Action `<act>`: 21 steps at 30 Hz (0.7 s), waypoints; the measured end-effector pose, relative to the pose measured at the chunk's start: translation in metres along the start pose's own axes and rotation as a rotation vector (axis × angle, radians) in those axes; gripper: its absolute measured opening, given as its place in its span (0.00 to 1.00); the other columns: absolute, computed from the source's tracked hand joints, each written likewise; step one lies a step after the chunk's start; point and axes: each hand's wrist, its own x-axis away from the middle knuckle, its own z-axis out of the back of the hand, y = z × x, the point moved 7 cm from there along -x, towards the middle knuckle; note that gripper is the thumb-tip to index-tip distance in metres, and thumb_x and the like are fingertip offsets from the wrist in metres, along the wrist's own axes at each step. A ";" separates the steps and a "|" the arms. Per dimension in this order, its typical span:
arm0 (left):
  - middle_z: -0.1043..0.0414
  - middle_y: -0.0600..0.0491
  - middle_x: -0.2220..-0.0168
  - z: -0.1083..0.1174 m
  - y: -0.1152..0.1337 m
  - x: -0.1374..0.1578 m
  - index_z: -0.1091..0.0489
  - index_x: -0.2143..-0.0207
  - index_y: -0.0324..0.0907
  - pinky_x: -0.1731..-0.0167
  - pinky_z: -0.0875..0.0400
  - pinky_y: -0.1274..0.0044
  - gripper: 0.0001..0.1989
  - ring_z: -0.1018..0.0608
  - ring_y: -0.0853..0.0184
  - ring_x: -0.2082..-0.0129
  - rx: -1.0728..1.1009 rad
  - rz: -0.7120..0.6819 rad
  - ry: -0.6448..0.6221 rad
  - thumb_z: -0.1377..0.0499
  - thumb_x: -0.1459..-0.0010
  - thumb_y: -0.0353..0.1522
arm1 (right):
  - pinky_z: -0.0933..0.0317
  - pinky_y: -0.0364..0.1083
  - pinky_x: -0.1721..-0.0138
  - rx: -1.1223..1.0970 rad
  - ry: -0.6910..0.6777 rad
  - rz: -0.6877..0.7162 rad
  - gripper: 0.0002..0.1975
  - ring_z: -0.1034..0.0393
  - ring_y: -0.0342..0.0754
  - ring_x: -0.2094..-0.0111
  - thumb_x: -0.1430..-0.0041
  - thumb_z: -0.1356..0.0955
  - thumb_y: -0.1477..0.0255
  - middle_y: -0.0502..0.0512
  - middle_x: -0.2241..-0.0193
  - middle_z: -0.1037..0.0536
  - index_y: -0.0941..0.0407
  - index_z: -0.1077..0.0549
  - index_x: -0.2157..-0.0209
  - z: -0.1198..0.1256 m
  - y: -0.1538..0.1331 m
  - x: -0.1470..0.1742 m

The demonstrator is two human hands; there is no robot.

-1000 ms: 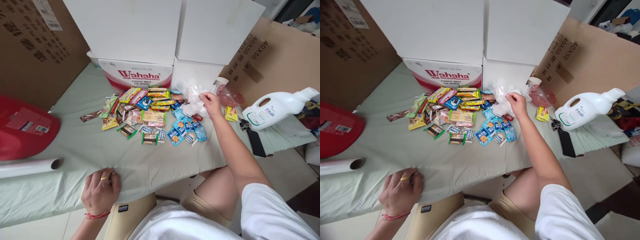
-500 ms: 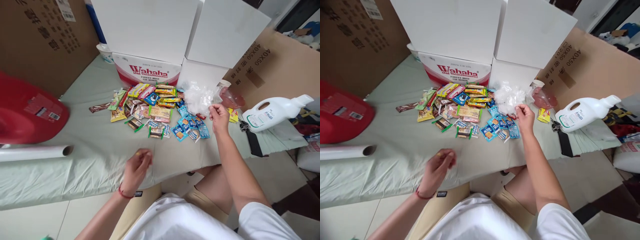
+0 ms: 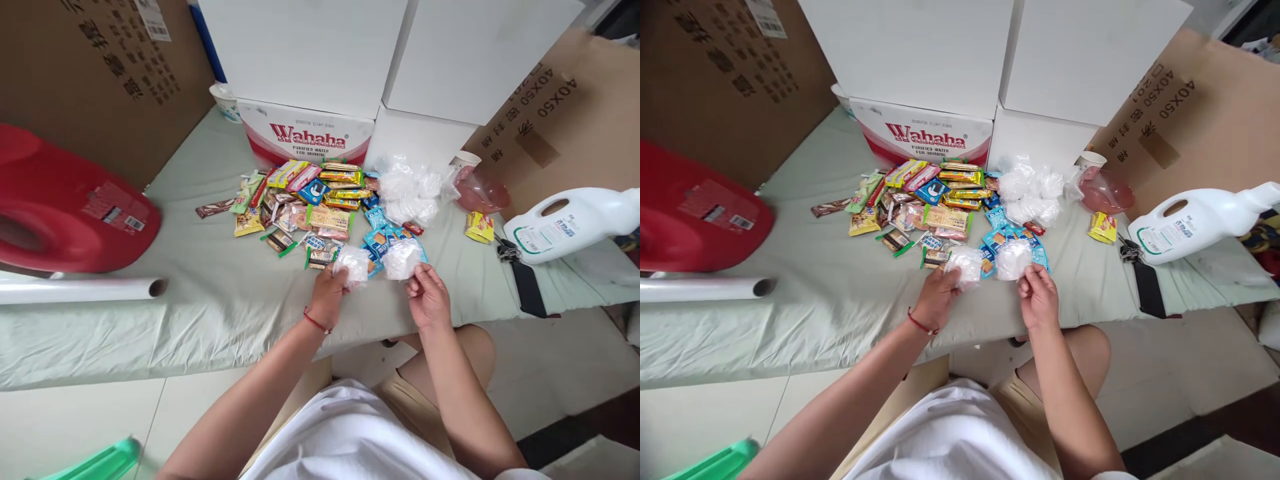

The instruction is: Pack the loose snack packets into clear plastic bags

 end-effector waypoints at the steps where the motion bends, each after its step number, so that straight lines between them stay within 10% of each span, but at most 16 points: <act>1: 0.22 0.55 0.65 0.004 0.000 0.000 0.27 0.58 0.44 0.73 0.32 0.79 0.23 0.24 0.70 0.70 -0.002 0.038 0.022 0.29 0.55 0.42 | 0.50 0.40 0.80 -0.037 0.019 -0.002 0.19 0.45 0.38 0.81 0.56 0.19 0.61 0.41 0.78 0.36 0.52 0.28 0.68 0.010 -0.003 -0.001; 4: 0.21 0.54 0.63 -0.023 0.019 -0.008 0.28 0.57 0.44 0.70 0.30 0.78 0.24 0.20 0.67 0.67 0.045 0.112 -0.106 0.29 0.56 0.41 | 0.49 0.40 0.82 -0.071 0.035 0.032 0.18 0.46 0.37 0.81 0.53 0.19 0.62 0.42 0.78 0.35 0.51 0.29 0.68 0.038 -0.010 0.002; 8: 0.24 0.43 0.47 -0.113 0.069 -0.036 0.28 0.52 0.43 0.53 0.25 0.65 0.26 0.22 0.52 0.46 0.079 0.143 -0.429 0.33 0.48 0.49 | 0.48 0.41 0.82 -0.081 0.072 0.038 0.16 0.47 0.38 0.82 0.53 0.19 0.64 0.42 0.78 0.35 0.50 0.27 0.68 0.064 -0.011 0.016; 10: 0.29 0.42 0.41 -0.134 0.085 -0.050 0.30 0.48 0.44 0.47 0.29 0.60 0.28 0.28 0.49 0.39 -0.039 0.090 -0.359 0.34 0.45 0.50 | 0.48 0.42 0.81 -0.102 0.107 0.029 0.16 0.47 0.38 0.81 0.54 0.19 0.65 0.43 0.77 0.33 0.49 0.26 0.68 0.075 -0.012 0.024; 14: 0.24 0.49 0.59 -0.129 0.067 -0.026 0.29 0.63 0.42 0.57 0.27 0.71 0.17 0.22 0.61 0.56 -0.188 -0.097 -0.326 0.31 0.48 0.43 | 0.46 0.41 0.79 -0.138 0.136 0.047 0.14 0.45 0.39 0.79 0.52 0.19 0.65 0.43 0.76 0.34 0.48 0.25 0.68 0.088 -0.012 0.038; 17: 0.29 0.54 0.74 -0.099 0.012 0.021 0.33 0.73 0.42 0.73 0.34 0.79 0.20 0.29 0.71 0.74 -0.227 0.044 -0.409 0.31 0.50 0.46 | 0.43 0.42 0.77 -0.067 0.112 0.069 0.14 0.44 0.41 0.78 0.51 0.19 0.63 0.44 0.78 0.36 0.48 0.25 0.68 0.086 -0.008 0.048; 21: 0.27 0.53 0.68 -0.072 -0.031 0.067 0.30 0.69 0.42 0.76 0.34 0.81 0.26 0.26 0.70 0.72 -0.131 0.271 -0.411 0.33 0.49 0.55 | 0.35 0.47 0.70 0.323 -0.067 0.167 0.07 0.33 0.47 0.71 0.42 0.23 0.61 0.50 0.70 0.25 0.47 0.22 0.66 0.058 -0.004 0.061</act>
